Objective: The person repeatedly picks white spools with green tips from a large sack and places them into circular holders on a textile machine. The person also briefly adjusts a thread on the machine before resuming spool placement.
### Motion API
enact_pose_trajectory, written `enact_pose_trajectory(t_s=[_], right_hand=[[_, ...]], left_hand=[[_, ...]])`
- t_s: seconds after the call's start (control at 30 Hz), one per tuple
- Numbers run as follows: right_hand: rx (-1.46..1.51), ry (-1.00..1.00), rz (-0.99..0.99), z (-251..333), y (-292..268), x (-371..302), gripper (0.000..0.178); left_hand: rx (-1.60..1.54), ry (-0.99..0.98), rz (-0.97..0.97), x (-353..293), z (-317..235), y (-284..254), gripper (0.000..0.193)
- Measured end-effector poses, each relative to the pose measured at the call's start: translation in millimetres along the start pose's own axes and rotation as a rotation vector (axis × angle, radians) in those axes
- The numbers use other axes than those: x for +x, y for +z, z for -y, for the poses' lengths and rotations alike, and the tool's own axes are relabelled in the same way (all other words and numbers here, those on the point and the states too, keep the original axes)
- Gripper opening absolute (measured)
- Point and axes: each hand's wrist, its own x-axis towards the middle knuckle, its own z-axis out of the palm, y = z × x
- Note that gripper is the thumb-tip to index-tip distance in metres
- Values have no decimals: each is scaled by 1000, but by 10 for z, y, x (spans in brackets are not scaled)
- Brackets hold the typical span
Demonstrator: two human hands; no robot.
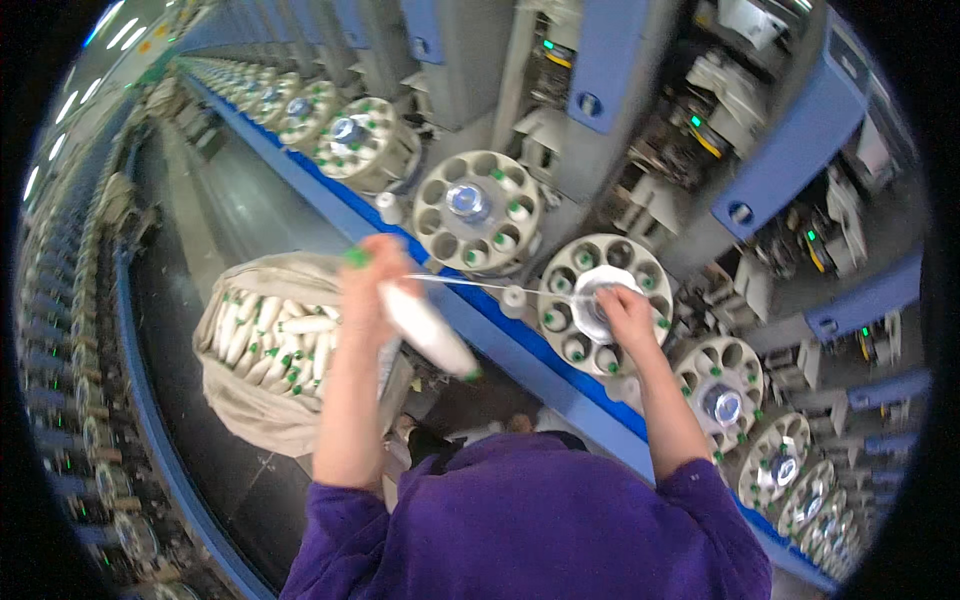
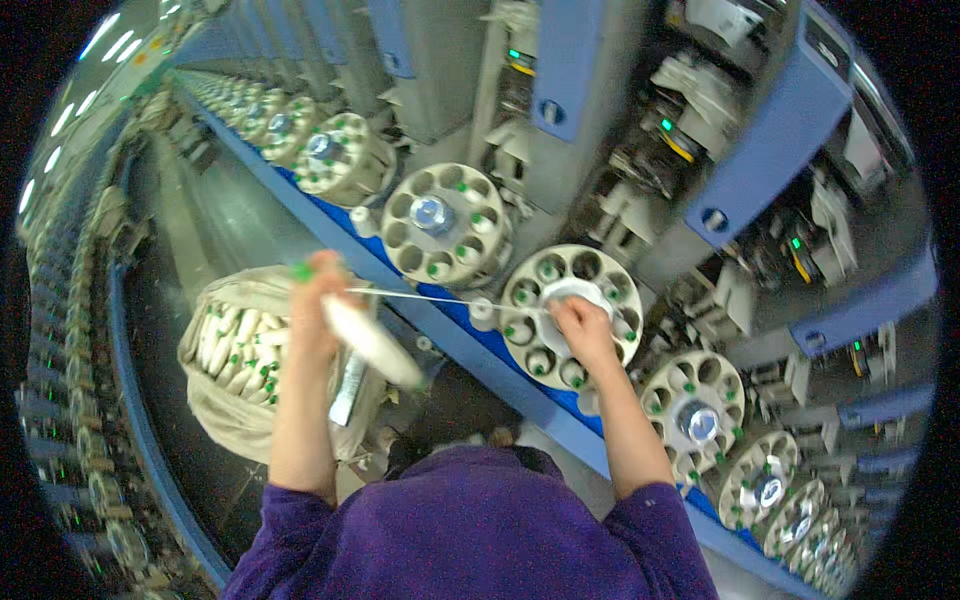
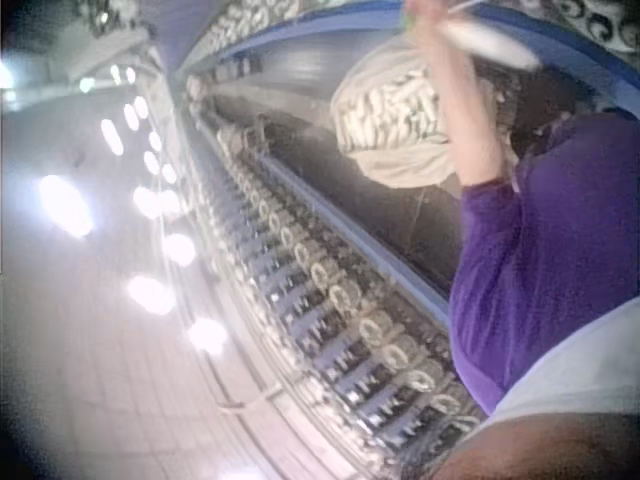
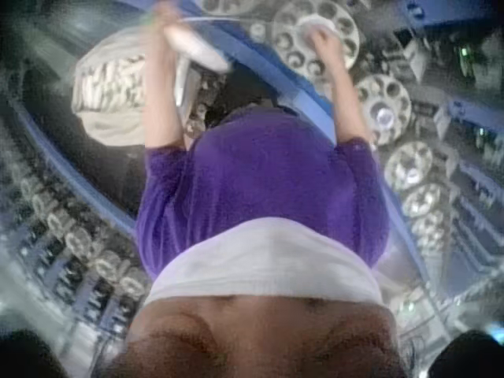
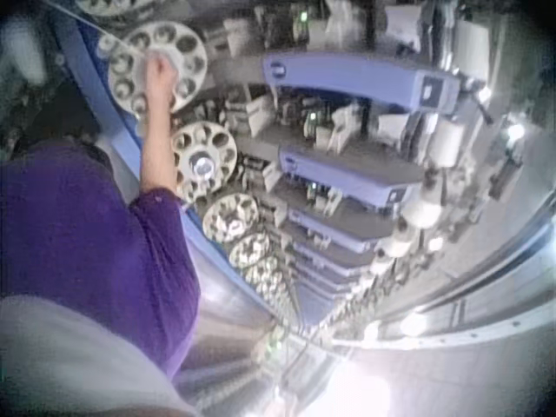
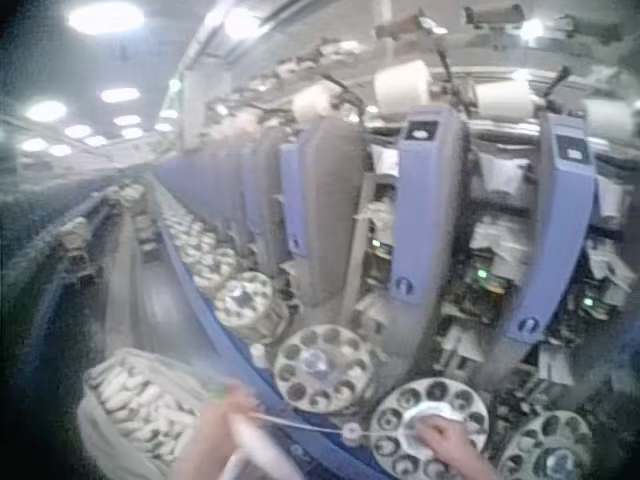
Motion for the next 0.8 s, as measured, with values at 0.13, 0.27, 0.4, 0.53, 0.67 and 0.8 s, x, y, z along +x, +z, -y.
enact_pose_trajectory(t_s=[0.13,0.27,0.4,0.53,0.67,0.8], right_hand=[[32,87,-341,-168,-35,47,28],[88,159,-324,-211,-141,134,19],[-324,164,-66,-78,-394,198,23],[-406,296,-114,171,-734,269,30],[-262,44,-215,474,-385,377,28],[-65,23,266,913,832,392,18]], left_hand=[[88,321,-760,-419,-1125,-974,27],[267,542,-822,-1354,-2068,-2199,19],[1421,-53,-1257,-2787,-2066,-3426,20],[1738,-632,-1544,-4249,-1305,-3897,26],[1388,-986,-1395,-5259,-665,-3460,23],[1750,-1346,-718,-4970,-917,-3550,19]])
